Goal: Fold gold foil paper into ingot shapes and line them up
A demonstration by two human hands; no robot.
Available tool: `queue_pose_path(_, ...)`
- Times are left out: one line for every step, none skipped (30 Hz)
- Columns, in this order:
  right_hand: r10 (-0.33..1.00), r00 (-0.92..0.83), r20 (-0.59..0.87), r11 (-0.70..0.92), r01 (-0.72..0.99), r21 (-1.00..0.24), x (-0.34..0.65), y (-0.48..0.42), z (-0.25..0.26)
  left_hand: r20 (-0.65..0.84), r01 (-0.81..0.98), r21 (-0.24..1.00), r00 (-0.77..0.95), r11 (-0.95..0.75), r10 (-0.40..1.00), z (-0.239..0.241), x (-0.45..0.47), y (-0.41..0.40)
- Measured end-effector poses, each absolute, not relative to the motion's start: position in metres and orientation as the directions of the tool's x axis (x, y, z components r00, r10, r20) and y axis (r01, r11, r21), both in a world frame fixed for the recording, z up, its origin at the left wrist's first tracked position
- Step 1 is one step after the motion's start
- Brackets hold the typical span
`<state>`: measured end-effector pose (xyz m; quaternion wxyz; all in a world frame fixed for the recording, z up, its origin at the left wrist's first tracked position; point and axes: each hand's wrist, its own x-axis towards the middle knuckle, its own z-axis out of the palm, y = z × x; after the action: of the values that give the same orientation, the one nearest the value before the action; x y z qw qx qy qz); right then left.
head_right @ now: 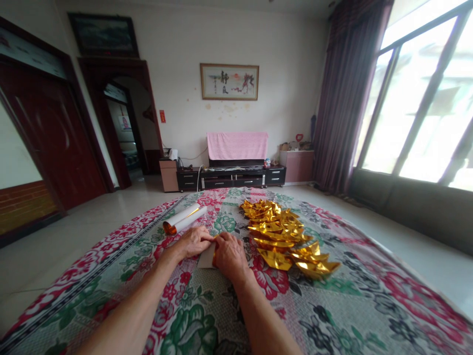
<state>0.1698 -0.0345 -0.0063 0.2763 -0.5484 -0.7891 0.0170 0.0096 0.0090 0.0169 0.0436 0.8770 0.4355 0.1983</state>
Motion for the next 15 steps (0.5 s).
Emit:
queue_pose_path(0.873,-0.247,0.420,0.401,0.855,-0.330,0.169,-0.034,-0.007,0.323,0.757,0.262,0.515,-0.598,0.794,0.015,0.010,0.011)
queue_pose_path(0.871,-0.250,0.423,0.405,0.853,-0.329,0.169,-0.034,-0.007,0.340,0.766,0.274,0.488,-0.581,0.804,0.013,0.011,0.012)
queue_pose_path(0.869,-0.252,0.425,0.408,0.852,-0.328,0.169,-0.035,-0.007,0.357,0.769,0.282,0.470,-0.573,0.807,0.011,0.012,0.013)
queue_pose_path(0.869,-0.253,0.425,0.408,0.853,-0.326,0.169,-0.035,-0.006,0.377,0.769,0.288,0.457,-0.571,0.806,0.009,0.014,0.014)
queue_pose_path(0.870,-0.252,0.424,0.405,0.855,-0.323,0.169,-0.035,-0.006,0.399,0.768,0.292,0.443,-0.569,0.803,0.008,0.015,0.014)
queue_pose_path(0.872,-0.251,0.420,0.400,0.860,-0.318,0.169,-0.035,-0.006,0.423,0.769,0.297,0.425,-0.566,0.800,0.007,0.016,0.014)
queue_pose_path(0.875,-0.250,0.415,0.395,0.865,-0.311,0.169,-0.036,-0.005,0.442,0.771,0.304,0.406,-0.560,0.800,0.007,0.017,0.014)
queue_pose_path(0.876,-0.253,0.410,0.392,0.868,-0.303,0.169,-0.036,-0.005,0.456,0.773,0.310,0.390,-0.554,0.800,0.007,0.018,0.014)
queue_pose_path(0.877,-0.257,0.407,0.392,0.871,-0.296,0.169,-0.036,-0.005,0.462,0.773,0.315,0.382,-0.551,0.800,0.006,0.018,0.013)
queue_pose_path(0.875,-0.260,0.408,0.395,0.871,-0.292,0.169,-0.036,-0.005,0.459,0.770,0.317,0.386,-0.553,0.800,0.006,0.018,0.013)
queue_pose_path(0.873,-0.264,0.410,0.399,0.870,-0.290,0.170,-0.035,-0.005,0.448,0.766,0.315,0.400,-0.561,0.799,0.005,0.017,0.013)
queue_pose_path(0.871,-0.266,0.413,0.402,0.868,-0.290,0.170,-0.035,-0.005,0.432,0.761,0.311,0.420,-0.569,0.798,0.004,0.017,0.013)
queue_pose_path(0.869,-0.267,0.415,0.405,0.866,-0.291,0.170,-0.035,-0.005,0.416,0.759,0.306,0.437,-0.575,0.798,0.004,0.017,0.014)
queue_pose_path(0.870,-0.269,0.414,0.407,0.865,-0.292,0.170,-0.035,-0.005,0.402,0.759,0.300,0.448,-0.577,0.798,0.003,0.016,0.014)
queue_pose_path(0.871,-0.271,0.409,0.406,0.866,-0.292,0.170,-0.036,-0.005,0.391,0.761,0.296,0.455,-0.578,0.800,0.002,0.016,0.015)
